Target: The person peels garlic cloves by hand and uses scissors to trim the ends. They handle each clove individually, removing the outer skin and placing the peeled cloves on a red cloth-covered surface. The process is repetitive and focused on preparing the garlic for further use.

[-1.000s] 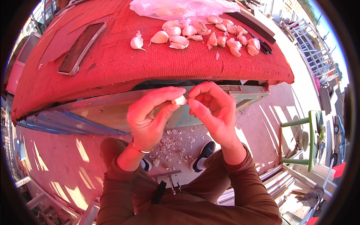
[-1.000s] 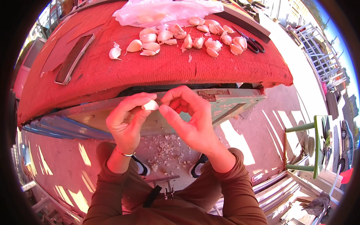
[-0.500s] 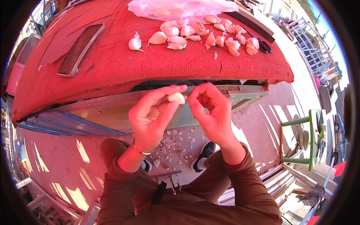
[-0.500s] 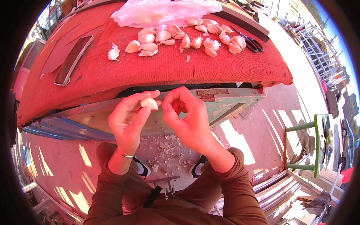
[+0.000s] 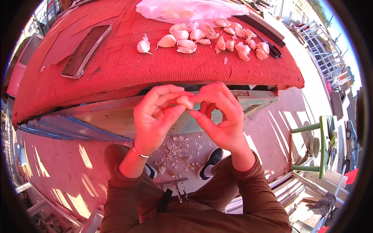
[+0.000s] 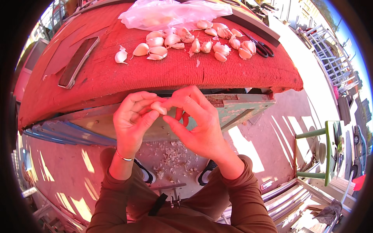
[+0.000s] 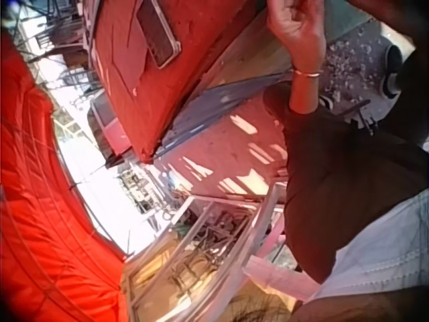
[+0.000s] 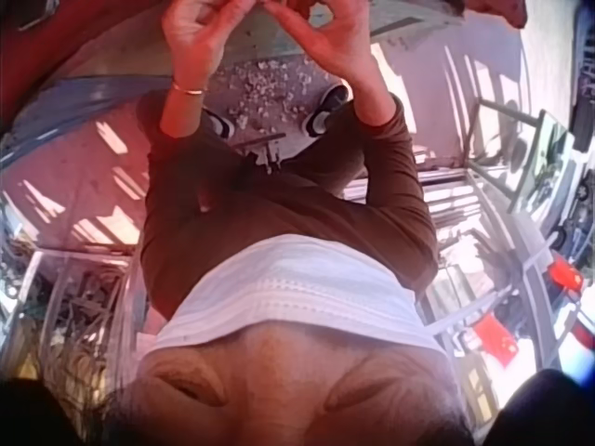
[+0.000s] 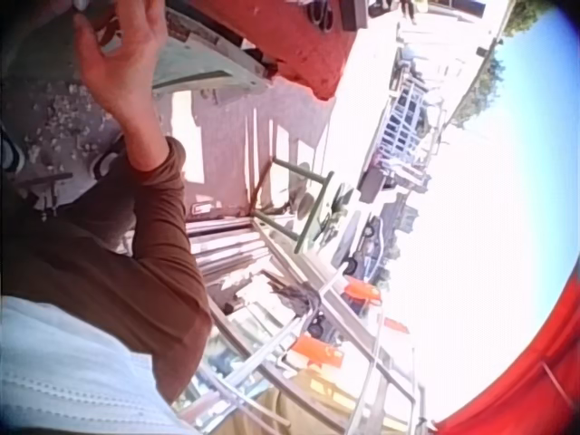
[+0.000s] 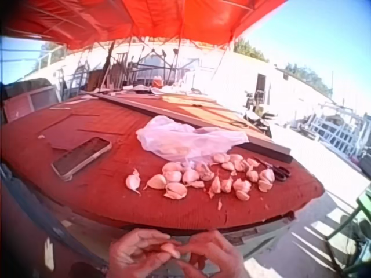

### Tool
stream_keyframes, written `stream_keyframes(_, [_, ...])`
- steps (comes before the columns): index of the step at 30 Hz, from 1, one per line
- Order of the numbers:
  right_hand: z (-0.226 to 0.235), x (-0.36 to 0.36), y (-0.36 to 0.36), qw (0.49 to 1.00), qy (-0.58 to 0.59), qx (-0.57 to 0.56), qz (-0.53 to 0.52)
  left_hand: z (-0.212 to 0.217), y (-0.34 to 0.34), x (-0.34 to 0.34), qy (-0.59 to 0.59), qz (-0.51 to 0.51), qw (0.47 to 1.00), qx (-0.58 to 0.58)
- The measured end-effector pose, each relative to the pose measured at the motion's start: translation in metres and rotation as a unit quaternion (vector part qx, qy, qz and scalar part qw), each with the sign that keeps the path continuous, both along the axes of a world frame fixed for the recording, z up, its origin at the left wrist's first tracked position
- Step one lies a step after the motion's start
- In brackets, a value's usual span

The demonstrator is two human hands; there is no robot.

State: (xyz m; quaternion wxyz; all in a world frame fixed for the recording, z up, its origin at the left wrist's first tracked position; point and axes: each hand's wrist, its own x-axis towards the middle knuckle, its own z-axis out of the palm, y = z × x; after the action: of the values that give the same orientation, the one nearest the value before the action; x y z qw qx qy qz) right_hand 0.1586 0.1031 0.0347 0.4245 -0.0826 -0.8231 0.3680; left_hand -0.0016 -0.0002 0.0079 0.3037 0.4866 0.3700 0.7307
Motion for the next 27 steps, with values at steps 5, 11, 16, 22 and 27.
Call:
stream_keyframes(5, [0.0016,0.0009,0.0041,1.000,-0.006,0.016,0.019,-0.0027,-0.0007,-0.0028,0.019,-0.007,1.000,-0.008])
stream_keyframes(11, [0.0020,0.0021,0.0051,1.000,-0.007,0.004,0.029,-0.0026,0.0001,-0.0027,0.002,-0.014,1.000,-0.015])
stream_keyframes(16, [-0.0033,0.0036,0.0092,0.999,-0.005,0.035,0.034,-0.0047,0.0021,-0.0031,-0.017,-0.021,1.000,-0.005])
stream_keyframes(22, [0.0049,0.0021,0.0035,0.999,-0.009,0.012,0.028,-0.0044,0.0009,-0.0047,-0.007,-0.027,1.000,-0.010])
stream_keyframes(27, [0.0030,0.0022,0.0035,1.000,-0.004,0.006,0.026,-0.0034,0.0002,-0.0042,-0.013,-0.027,0.999,-0.020])
